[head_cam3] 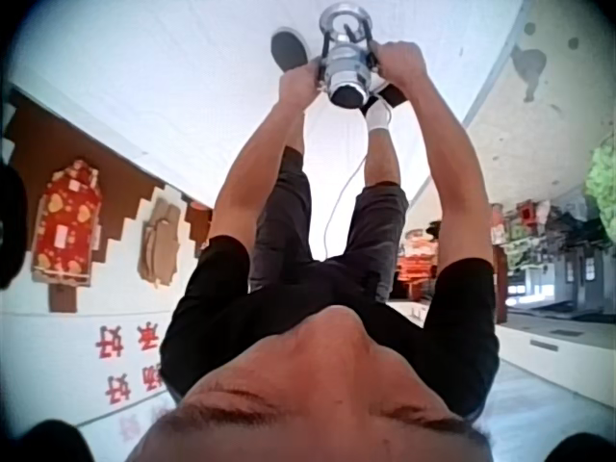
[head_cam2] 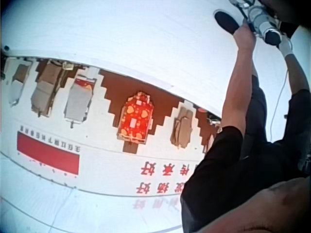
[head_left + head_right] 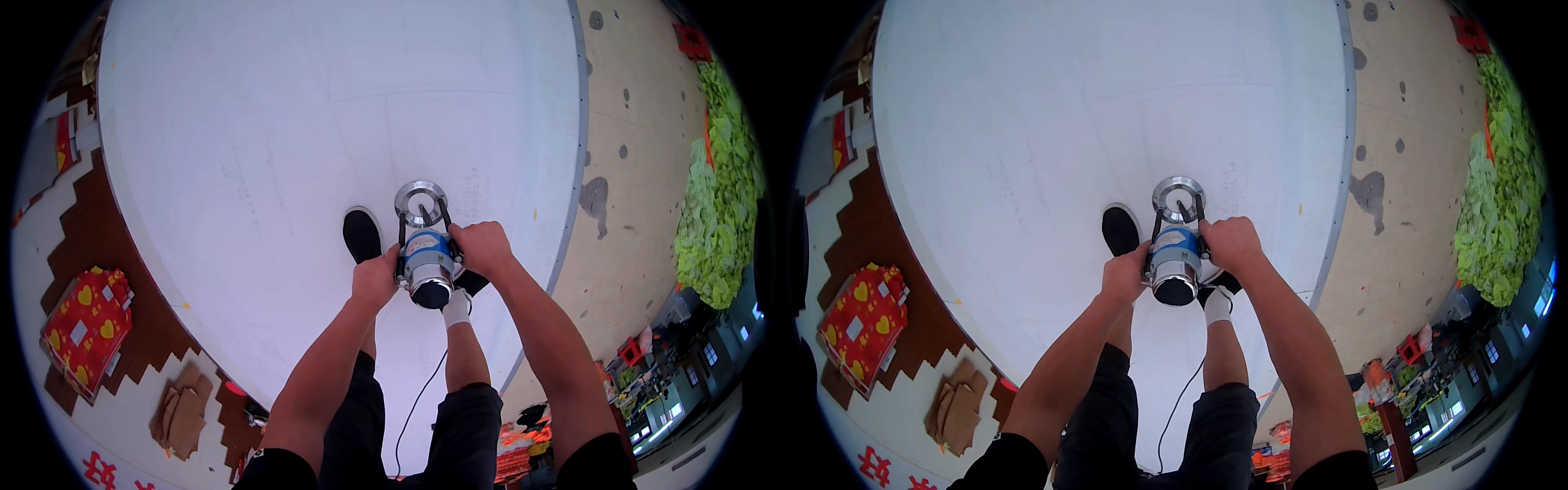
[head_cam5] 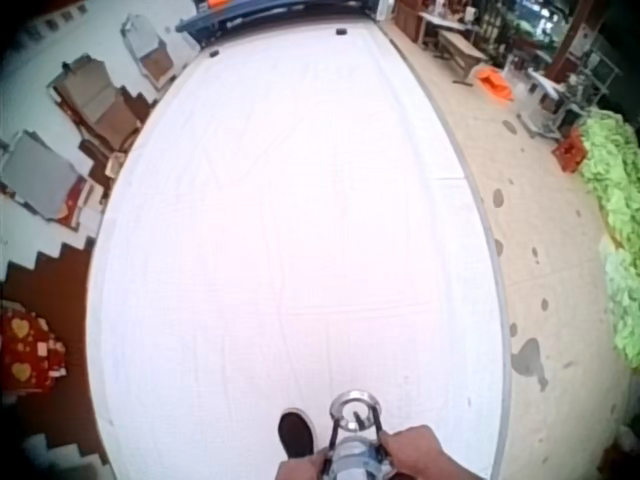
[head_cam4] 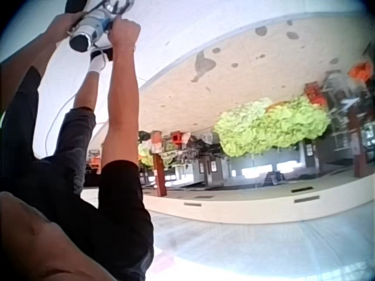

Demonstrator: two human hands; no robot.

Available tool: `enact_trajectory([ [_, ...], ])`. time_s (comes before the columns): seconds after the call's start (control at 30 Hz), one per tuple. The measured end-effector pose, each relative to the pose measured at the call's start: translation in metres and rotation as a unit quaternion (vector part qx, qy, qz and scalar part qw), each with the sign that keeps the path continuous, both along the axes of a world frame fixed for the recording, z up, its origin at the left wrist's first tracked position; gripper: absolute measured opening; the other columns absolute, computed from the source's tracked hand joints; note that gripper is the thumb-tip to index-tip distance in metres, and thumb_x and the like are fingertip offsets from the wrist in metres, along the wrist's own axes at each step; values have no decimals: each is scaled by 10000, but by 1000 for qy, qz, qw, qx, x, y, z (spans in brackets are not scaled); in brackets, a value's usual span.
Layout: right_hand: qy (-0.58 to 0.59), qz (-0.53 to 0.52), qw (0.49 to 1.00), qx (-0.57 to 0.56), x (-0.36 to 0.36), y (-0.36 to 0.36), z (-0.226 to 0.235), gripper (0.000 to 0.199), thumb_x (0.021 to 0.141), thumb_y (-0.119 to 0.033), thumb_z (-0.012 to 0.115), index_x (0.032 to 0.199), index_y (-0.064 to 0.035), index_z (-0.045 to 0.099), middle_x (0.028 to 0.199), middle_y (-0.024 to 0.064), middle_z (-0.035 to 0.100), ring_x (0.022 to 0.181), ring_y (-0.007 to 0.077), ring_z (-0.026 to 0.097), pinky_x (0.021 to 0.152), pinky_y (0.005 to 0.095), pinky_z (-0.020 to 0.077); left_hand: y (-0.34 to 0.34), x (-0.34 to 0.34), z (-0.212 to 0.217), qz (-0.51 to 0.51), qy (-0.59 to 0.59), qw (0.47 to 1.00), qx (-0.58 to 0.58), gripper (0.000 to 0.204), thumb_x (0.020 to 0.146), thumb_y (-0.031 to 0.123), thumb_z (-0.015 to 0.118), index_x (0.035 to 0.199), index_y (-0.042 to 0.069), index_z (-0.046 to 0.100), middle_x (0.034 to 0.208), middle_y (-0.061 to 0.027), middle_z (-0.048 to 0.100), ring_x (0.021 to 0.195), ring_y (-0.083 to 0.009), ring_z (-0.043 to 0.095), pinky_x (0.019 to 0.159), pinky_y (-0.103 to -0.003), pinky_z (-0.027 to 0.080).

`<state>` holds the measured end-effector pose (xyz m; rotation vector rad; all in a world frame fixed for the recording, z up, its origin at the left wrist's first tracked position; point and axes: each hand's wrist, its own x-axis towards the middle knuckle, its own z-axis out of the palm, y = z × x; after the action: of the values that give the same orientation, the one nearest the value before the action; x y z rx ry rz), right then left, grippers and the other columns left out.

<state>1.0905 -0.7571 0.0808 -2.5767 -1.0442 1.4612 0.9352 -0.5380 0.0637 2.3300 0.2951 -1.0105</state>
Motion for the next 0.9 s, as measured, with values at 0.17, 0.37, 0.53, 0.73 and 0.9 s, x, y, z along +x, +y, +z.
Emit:
enact_trajectory([
  [0.17,-2,10,1000,7,4,2,-1,326,775,-143,770,1084,-123,669,825,85,748,791,313,746,668,446,562,-2,-3,-3,12,1,1000,0,654,782,155,769,1412,148,595,944,-149,761,887,-381,734,747,-486,577],
  [0.37,-5,8,1000,6,-1,-3,-12,416,735,-152,790,1128,-135,658,819,86,748,782,322,743,652,459,561,-3,-3,-2,14,1,1000,-2,667,780,148,767,1422,150,587,934,-154,758,876,-389,729,747,-497,573],
  [0.53,-3,21,1000,7,1,-4,-19,442,737,-149,784,1160,-129,658,825,90,751,777,318,745,655,458,561,-2,0,-9,7,7,1000,-2,679,785,117,743,1441,151,573,915,-161,752,857,-394,726,736,-502,568],
  [0.73,15,44,999,0,13,4,-34,297,804,-149,755,1089,-113,680,857,88,760,824,310,752,701,441,579,0,4,-35,-3,6,1000,2,678,797,64,701,1456,146,563,898,-170,747,839,-397,724,721,-507,564],
  [0.9,-10,19,1000,9,5,-1,-36,277,794,-138,757,1055,-113,669,853,91,756,819,312,751,688,452,575,-3,5,-27,-4,9,1000,2,643,829,89,677,1459,139,560,891,-177,743,838,-400,723,714,-514,561],
])
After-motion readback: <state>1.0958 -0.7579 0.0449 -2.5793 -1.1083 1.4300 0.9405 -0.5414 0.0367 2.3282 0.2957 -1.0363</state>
